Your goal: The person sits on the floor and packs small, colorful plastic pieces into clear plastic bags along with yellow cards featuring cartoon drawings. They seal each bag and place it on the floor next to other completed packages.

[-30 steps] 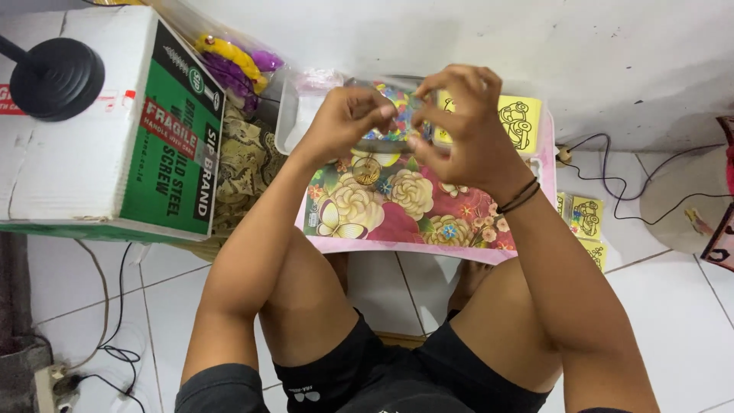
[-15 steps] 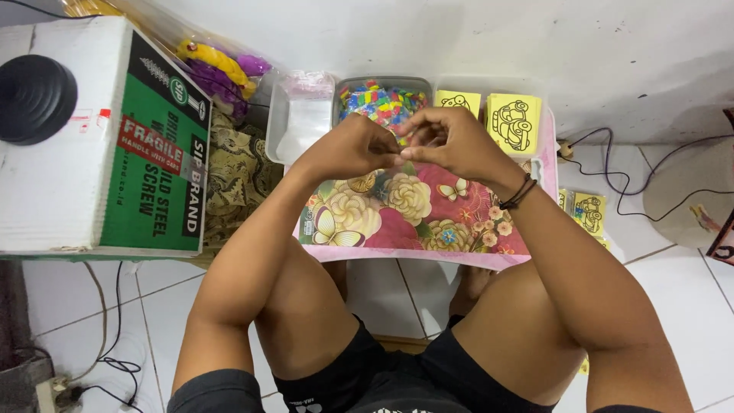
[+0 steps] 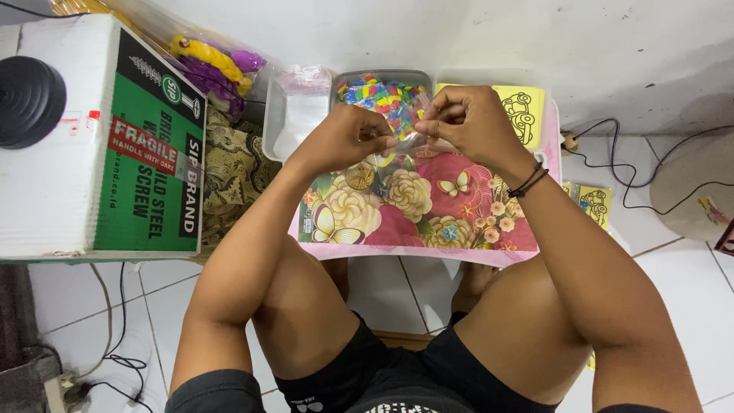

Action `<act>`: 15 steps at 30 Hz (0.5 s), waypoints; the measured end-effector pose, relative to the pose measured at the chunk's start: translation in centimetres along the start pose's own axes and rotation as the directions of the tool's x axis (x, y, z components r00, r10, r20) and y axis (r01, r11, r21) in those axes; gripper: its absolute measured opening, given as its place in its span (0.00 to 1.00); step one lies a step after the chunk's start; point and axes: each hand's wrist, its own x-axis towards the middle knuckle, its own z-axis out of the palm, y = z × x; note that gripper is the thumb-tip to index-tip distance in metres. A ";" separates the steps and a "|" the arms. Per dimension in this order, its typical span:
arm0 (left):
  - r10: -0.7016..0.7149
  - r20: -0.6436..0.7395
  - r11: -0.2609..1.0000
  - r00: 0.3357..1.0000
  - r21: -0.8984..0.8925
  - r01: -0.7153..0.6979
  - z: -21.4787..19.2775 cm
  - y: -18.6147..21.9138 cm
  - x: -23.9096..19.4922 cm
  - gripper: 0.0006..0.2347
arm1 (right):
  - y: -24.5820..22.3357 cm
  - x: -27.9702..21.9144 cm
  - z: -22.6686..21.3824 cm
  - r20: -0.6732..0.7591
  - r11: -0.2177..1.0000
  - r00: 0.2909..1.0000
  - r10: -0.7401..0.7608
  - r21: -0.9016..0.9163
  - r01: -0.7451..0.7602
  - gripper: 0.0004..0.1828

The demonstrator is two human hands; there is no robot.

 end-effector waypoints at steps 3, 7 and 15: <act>0.004 -0.054 1.000 0.999 0.015 -0.003 -0.1 -0.6 -0.1 0.05 | 1.0 0.3 -0.1 -0.031 0.999 0.999 -0.032 0.017 0.033 0.05; 0.004 -0.117 1.000 0.993 0.032 -0.001 0.0 -1.2 -0.1 0.05 | 0.4 0.3 -0.7 -0.034 0.992 0.993 -0.109 0.055 0.111 0.08; 0.087 -0.202 0.978 0.975 0.204 -0.045 -0.1 -1.2 -0.6 0.07 | 5.3 0.4 -7.2 -0.099 0.816 0.965 -0.241 -0.560 0.146 0.05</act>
